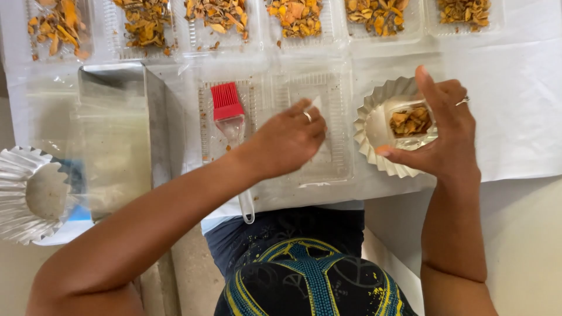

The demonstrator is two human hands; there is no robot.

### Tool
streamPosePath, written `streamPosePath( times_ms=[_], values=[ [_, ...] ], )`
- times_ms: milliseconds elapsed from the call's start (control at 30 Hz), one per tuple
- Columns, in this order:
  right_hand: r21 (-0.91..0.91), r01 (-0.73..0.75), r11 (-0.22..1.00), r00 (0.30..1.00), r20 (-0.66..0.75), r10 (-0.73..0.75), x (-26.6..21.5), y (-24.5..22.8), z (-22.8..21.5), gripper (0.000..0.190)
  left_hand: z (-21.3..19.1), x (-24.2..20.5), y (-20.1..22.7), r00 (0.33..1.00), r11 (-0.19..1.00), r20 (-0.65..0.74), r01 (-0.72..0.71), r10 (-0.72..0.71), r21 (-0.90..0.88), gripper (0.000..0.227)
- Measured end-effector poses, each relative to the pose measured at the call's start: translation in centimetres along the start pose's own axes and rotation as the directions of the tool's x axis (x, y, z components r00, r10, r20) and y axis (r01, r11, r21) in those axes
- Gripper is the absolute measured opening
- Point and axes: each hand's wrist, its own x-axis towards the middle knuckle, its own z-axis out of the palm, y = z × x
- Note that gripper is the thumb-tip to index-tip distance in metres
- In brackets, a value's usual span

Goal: Sorting and packaging dried turmeric slices from plastic trays into foil containers using a brush and hands

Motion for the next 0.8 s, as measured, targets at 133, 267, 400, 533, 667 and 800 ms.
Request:
streamPosePath(
  times_ms=[133,267,400,533,667,800],
  values=[
    [-0.008,-0.012,1.000,1.000,-0.014,0.012,-0.3,0.5,0.0,0.112,-1.6,-1.2,-2.2,0.978,0.988,0.140,0.156,-0.154,0.002,0.033],
    [-0.017,-0.013,1.000,1.000,-0.008,0.013,-0.2,0.4,0.1,0.112,-0.6,-1.7,-2.1,0.889,0.965,0.375,0.247,-0.261,0.085,0.071],
    [0.074,0.003,0.997,1.000,-0.024,-0.001,0.4,-0.5,-0.1,0.112,0.5,-1.6,-0.5,0.924,0.978,0.321,0.192,-0.207,0.079,0.059],
    [0.108,0.015,0.994,1.000,-0.017,-0.014,0.5,-0.4,-0.1,0.112,1.0,-0.4,0.4,0.908,0.968,0.342,0.251,-0.243,0.024,0.078],
    [0.077,0.048,0.996,0.999,-0.003,-0.048,0.8,-0.5,0.0,0.114,3.1,0.3,1.5,0.885,0.967,0.391,0.246,-0.253,0.069,0.064],
    [0.030,0.066,0.997,0.998,0.023,-0.066,1.0,-0.4,0.0,0.115,3.1,-0.2,2.3,0.969,0.984,0.206,0.109,-0.137,0.142,0.021]
  ],
)
